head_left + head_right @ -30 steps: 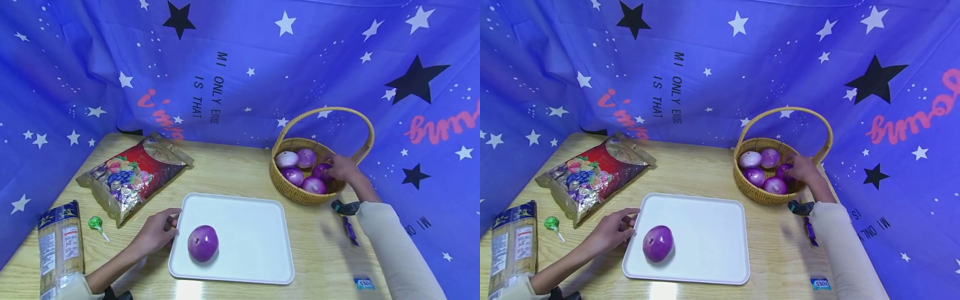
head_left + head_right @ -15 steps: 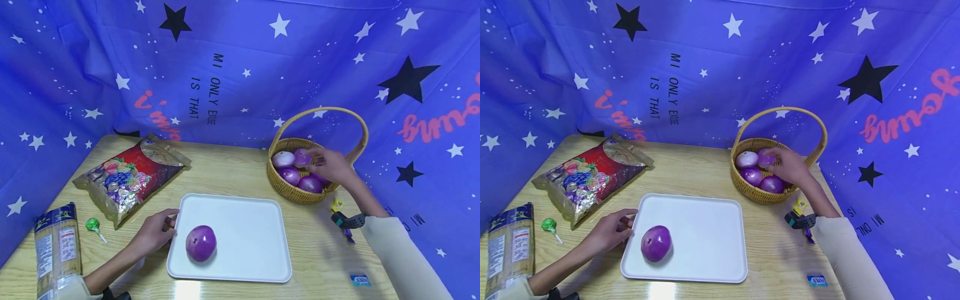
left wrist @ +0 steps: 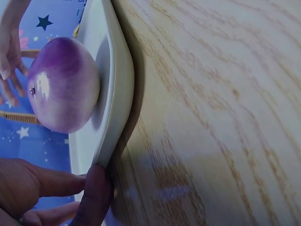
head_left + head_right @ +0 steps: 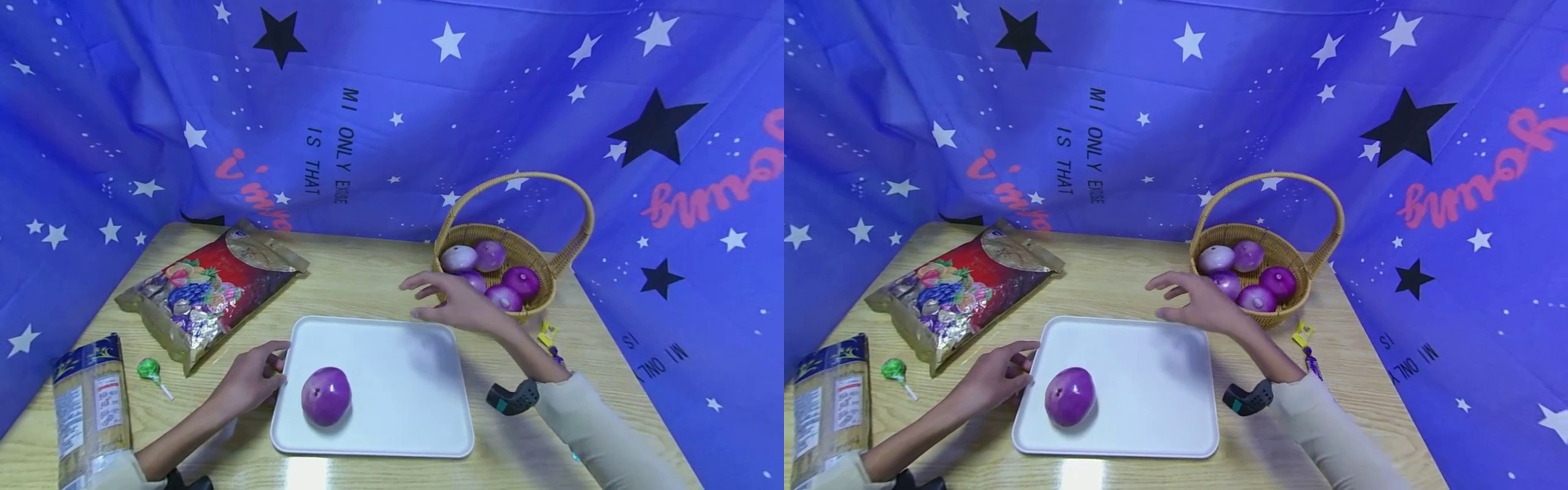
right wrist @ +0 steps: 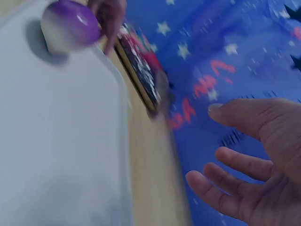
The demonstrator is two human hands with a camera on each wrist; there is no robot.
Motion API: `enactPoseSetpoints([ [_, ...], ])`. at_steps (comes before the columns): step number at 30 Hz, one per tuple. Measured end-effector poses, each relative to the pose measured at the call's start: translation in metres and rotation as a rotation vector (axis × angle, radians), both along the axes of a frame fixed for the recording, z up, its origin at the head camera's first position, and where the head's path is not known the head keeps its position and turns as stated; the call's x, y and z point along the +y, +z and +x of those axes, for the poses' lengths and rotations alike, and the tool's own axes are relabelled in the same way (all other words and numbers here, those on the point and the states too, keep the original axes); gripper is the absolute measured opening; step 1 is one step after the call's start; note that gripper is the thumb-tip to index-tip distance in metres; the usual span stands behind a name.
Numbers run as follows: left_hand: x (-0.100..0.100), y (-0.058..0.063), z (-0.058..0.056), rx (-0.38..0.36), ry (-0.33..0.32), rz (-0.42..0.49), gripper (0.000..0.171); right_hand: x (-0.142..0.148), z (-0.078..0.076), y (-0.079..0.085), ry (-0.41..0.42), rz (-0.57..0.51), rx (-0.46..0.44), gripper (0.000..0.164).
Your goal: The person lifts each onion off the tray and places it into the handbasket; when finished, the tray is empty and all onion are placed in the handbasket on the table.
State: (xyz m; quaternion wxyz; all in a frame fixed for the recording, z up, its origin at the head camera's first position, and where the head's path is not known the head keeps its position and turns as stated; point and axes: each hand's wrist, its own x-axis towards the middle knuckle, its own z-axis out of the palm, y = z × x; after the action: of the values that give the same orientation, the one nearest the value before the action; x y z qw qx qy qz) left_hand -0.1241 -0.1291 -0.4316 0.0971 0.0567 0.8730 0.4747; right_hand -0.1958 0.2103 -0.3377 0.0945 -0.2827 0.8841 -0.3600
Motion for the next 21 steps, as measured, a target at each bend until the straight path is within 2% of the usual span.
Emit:
enactPoseSetpoints([
  [3, 0.000, -0.001, 0.000, 0.001, -0.005, 0.012, 0.050, -0.021, 0.003, -0.011, 0.056, -0.027, -0.066, 0.043],
  [15, -0.001, 0.000, 0.001, 0.002, -0.012, 0.017, 0.050, -0.089, 0.022, -0.046, 0.273, -0.029, -0.160, 0.051],
  [21, -0.002, 0.000, 0.000, 0.020, -0.021, -0.011, 0.049, -0.109, 0.031, -0.060, 0.371, 0.024, -0.145, 0.061],
])
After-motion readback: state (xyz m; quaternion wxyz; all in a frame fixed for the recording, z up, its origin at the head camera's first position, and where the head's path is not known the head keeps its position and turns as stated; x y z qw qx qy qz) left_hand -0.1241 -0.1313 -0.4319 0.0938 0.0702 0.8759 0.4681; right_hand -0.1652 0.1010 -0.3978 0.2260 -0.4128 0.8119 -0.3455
